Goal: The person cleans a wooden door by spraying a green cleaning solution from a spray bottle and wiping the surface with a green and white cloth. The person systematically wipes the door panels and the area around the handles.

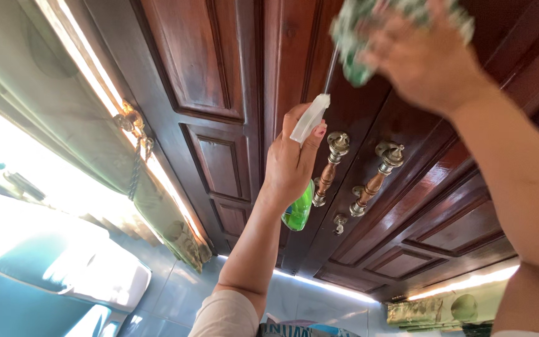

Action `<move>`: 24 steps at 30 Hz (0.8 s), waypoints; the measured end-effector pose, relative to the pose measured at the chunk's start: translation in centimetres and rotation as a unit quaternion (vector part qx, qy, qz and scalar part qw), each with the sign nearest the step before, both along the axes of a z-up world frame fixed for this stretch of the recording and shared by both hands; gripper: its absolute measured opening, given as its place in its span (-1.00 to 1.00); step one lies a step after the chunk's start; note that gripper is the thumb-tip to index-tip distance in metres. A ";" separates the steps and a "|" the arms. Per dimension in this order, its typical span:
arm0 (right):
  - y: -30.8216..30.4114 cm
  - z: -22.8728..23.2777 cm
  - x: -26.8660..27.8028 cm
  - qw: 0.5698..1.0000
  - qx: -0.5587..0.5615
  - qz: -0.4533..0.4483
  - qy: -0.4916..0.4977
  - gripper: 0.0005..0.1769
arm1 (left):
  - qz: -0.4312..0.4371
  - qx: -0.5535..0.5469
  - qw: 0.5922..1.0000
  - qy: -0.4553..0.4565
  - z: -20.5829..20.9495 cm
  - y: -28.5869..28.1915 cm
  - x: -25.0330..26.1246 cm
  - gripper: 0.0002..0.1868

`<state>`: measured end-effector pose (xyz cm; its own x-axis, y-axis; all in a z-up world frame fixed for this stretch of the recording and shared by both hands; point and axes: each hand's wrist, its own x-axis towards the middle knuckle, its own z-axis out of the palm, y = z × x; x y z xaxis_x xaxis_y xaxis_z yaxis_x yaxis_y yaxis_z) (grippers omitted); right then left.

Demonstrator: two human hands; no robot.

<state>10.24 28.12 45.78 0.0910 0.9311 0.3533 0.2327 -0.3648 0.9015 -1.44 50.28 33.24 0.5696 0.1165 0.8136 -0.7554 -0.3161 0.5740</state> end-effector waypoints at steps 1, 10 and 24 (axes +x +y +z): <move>0.3 0.7 -0.1 0.999 0.017 -0.001 -0.031 -0.68 | -0.001 -0.007 1.000 0.003 0.0 -0.1 -0.1 -0.62; 4.8 -4.6 0.5 0.974 -0.096 0.010 0.206 -0.76 | 0.026 -0.005 0.999 0.034 0.5 -1.2 0.2 -0.59; 6.4 2.7 3.0 0.984 0.016 0.177 0.012 -0.74 | 0.029 -0.036 0.999 0.017 0.2 -0.5 -0.1 -0.63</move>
